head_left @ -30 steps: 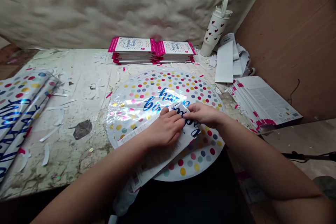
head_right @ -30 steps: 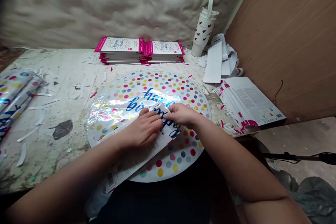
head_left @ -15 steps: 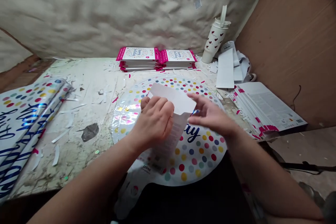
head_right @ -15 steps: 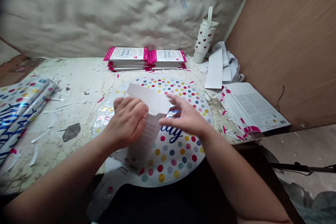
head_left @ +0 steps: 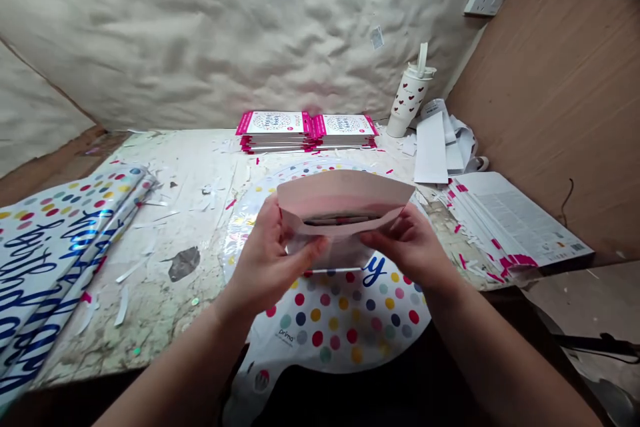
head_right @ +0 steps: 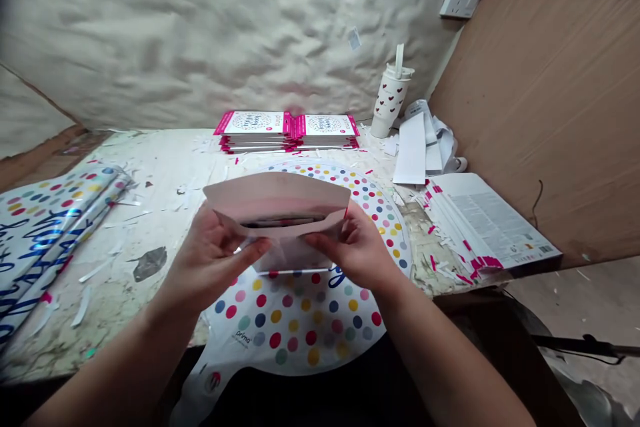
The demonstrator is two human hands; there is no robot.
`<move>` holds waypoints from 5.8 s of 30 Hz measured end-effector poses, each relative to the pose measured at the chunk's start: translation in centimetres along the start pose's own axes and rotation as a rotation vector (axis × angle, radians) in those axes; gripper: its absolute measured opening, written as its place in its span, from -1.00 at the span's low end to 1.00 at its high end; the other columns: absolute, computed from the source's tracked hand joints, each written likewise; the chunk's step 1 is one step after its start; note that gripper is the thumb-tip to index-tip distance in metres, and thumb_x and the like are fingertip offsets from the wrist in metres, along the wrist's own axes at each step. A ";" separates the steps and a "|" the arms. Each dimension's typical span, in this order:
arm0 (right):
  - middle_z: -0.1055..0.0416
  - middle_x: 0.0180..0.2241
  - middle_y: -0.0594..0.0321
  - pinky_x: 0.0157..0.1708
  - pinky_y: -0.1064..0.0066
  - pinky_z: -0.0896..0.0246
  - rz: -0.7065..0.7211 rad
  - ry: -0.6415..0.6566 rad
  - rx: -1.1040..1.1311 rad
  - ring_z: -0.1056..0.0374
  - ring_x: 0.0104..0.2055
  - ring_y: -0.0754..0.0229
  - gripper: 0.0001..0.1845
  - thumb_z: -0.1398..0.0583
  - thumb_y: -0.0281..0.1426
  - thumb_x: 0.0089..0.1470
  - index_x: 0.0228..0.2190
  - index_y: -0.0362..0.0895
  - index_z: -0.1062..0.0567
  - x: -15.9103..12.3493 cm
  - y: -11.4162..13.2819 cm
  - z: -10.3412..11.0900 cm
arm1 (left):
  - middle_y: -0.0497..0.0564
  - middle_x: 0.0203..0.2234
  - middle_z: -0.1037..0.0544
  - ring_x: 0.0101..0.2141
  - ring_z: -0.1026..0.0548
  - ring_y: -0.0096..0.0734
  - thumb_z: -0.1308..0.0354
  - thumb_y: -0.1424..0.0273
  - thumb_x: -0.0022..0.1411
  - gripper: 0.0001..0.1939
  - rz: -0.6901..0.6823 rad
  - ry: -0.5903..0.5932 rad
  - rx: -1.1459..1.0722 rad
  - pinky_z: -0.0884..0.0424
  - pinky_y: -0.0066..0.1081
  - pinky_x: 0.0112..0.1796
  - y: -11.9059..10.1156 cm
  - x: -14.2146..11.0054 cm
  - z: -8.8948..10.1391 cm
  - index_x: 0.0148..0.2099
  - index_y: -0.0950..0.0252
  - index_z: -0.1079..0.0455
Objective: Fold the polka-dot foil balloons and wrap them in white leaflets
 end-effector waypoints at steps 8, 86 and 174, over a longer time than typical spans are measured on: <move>-0.40 -0.52 0.21 -0.42 0.36 -0.23 -0.087 -0.088 -0.700 -0.33 -0.44 0.18 -0.58 0.01 -0.13 0.15 -0.48 -0.15 -0.45 3.5 -1.3 2.9 | -0.11 -0.72 -0.39 -0.68 -0.33 -0.57 -0.22 0.27 0.03 -0.76 0.602 0.063 -0.134 -0.25 -0.54 -0.63 3.4 -1.4 0.5 -0.50 0.34 -0.34; -0.41 -0.20 0.10 -0.15 0.24 -0.25 0.174 0.354 -1.175 -0.31 -0.14 0.11 -0.83 -0.13 -0.38 0.09 -0.25 -0.14 -0.43 -2.4 -7.8 -1.1 | 0.10 -0.09 -0.47 -0.13 -0.45 -0.26 0.09 0.49 0.25 -0.69 -0.197 0.368 1.059 -0.43 -0.31 -0.18 7.9 -6.4 1.1 -0.01 0.27 -0.36; -0.50 -0.32 0.22 -0.27 0.43 -0.41 -0.068 0.022 -0.867 -0.44 -0.24 0.15 -0.80 -0.10 -0.31 0.08 -0.28 -0.01 -0.51 -4.5 -6.6 6.6 | 0.49 0.19 0.03 0.13 0.08 0.50 -0.21 0.22 0.03 -0.13 0.225 0.146 1.559 -0.04 0.33 -0.08 11.5 27.4 0.6 0.26 0.51 0.06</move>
Point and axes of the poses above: each hand's wrist, its own x-axis towards the middle knuckle, its own z-axis out of the back of the hand, y = z × x, the point moved 2 cm from there along x, towards the middle knuckle
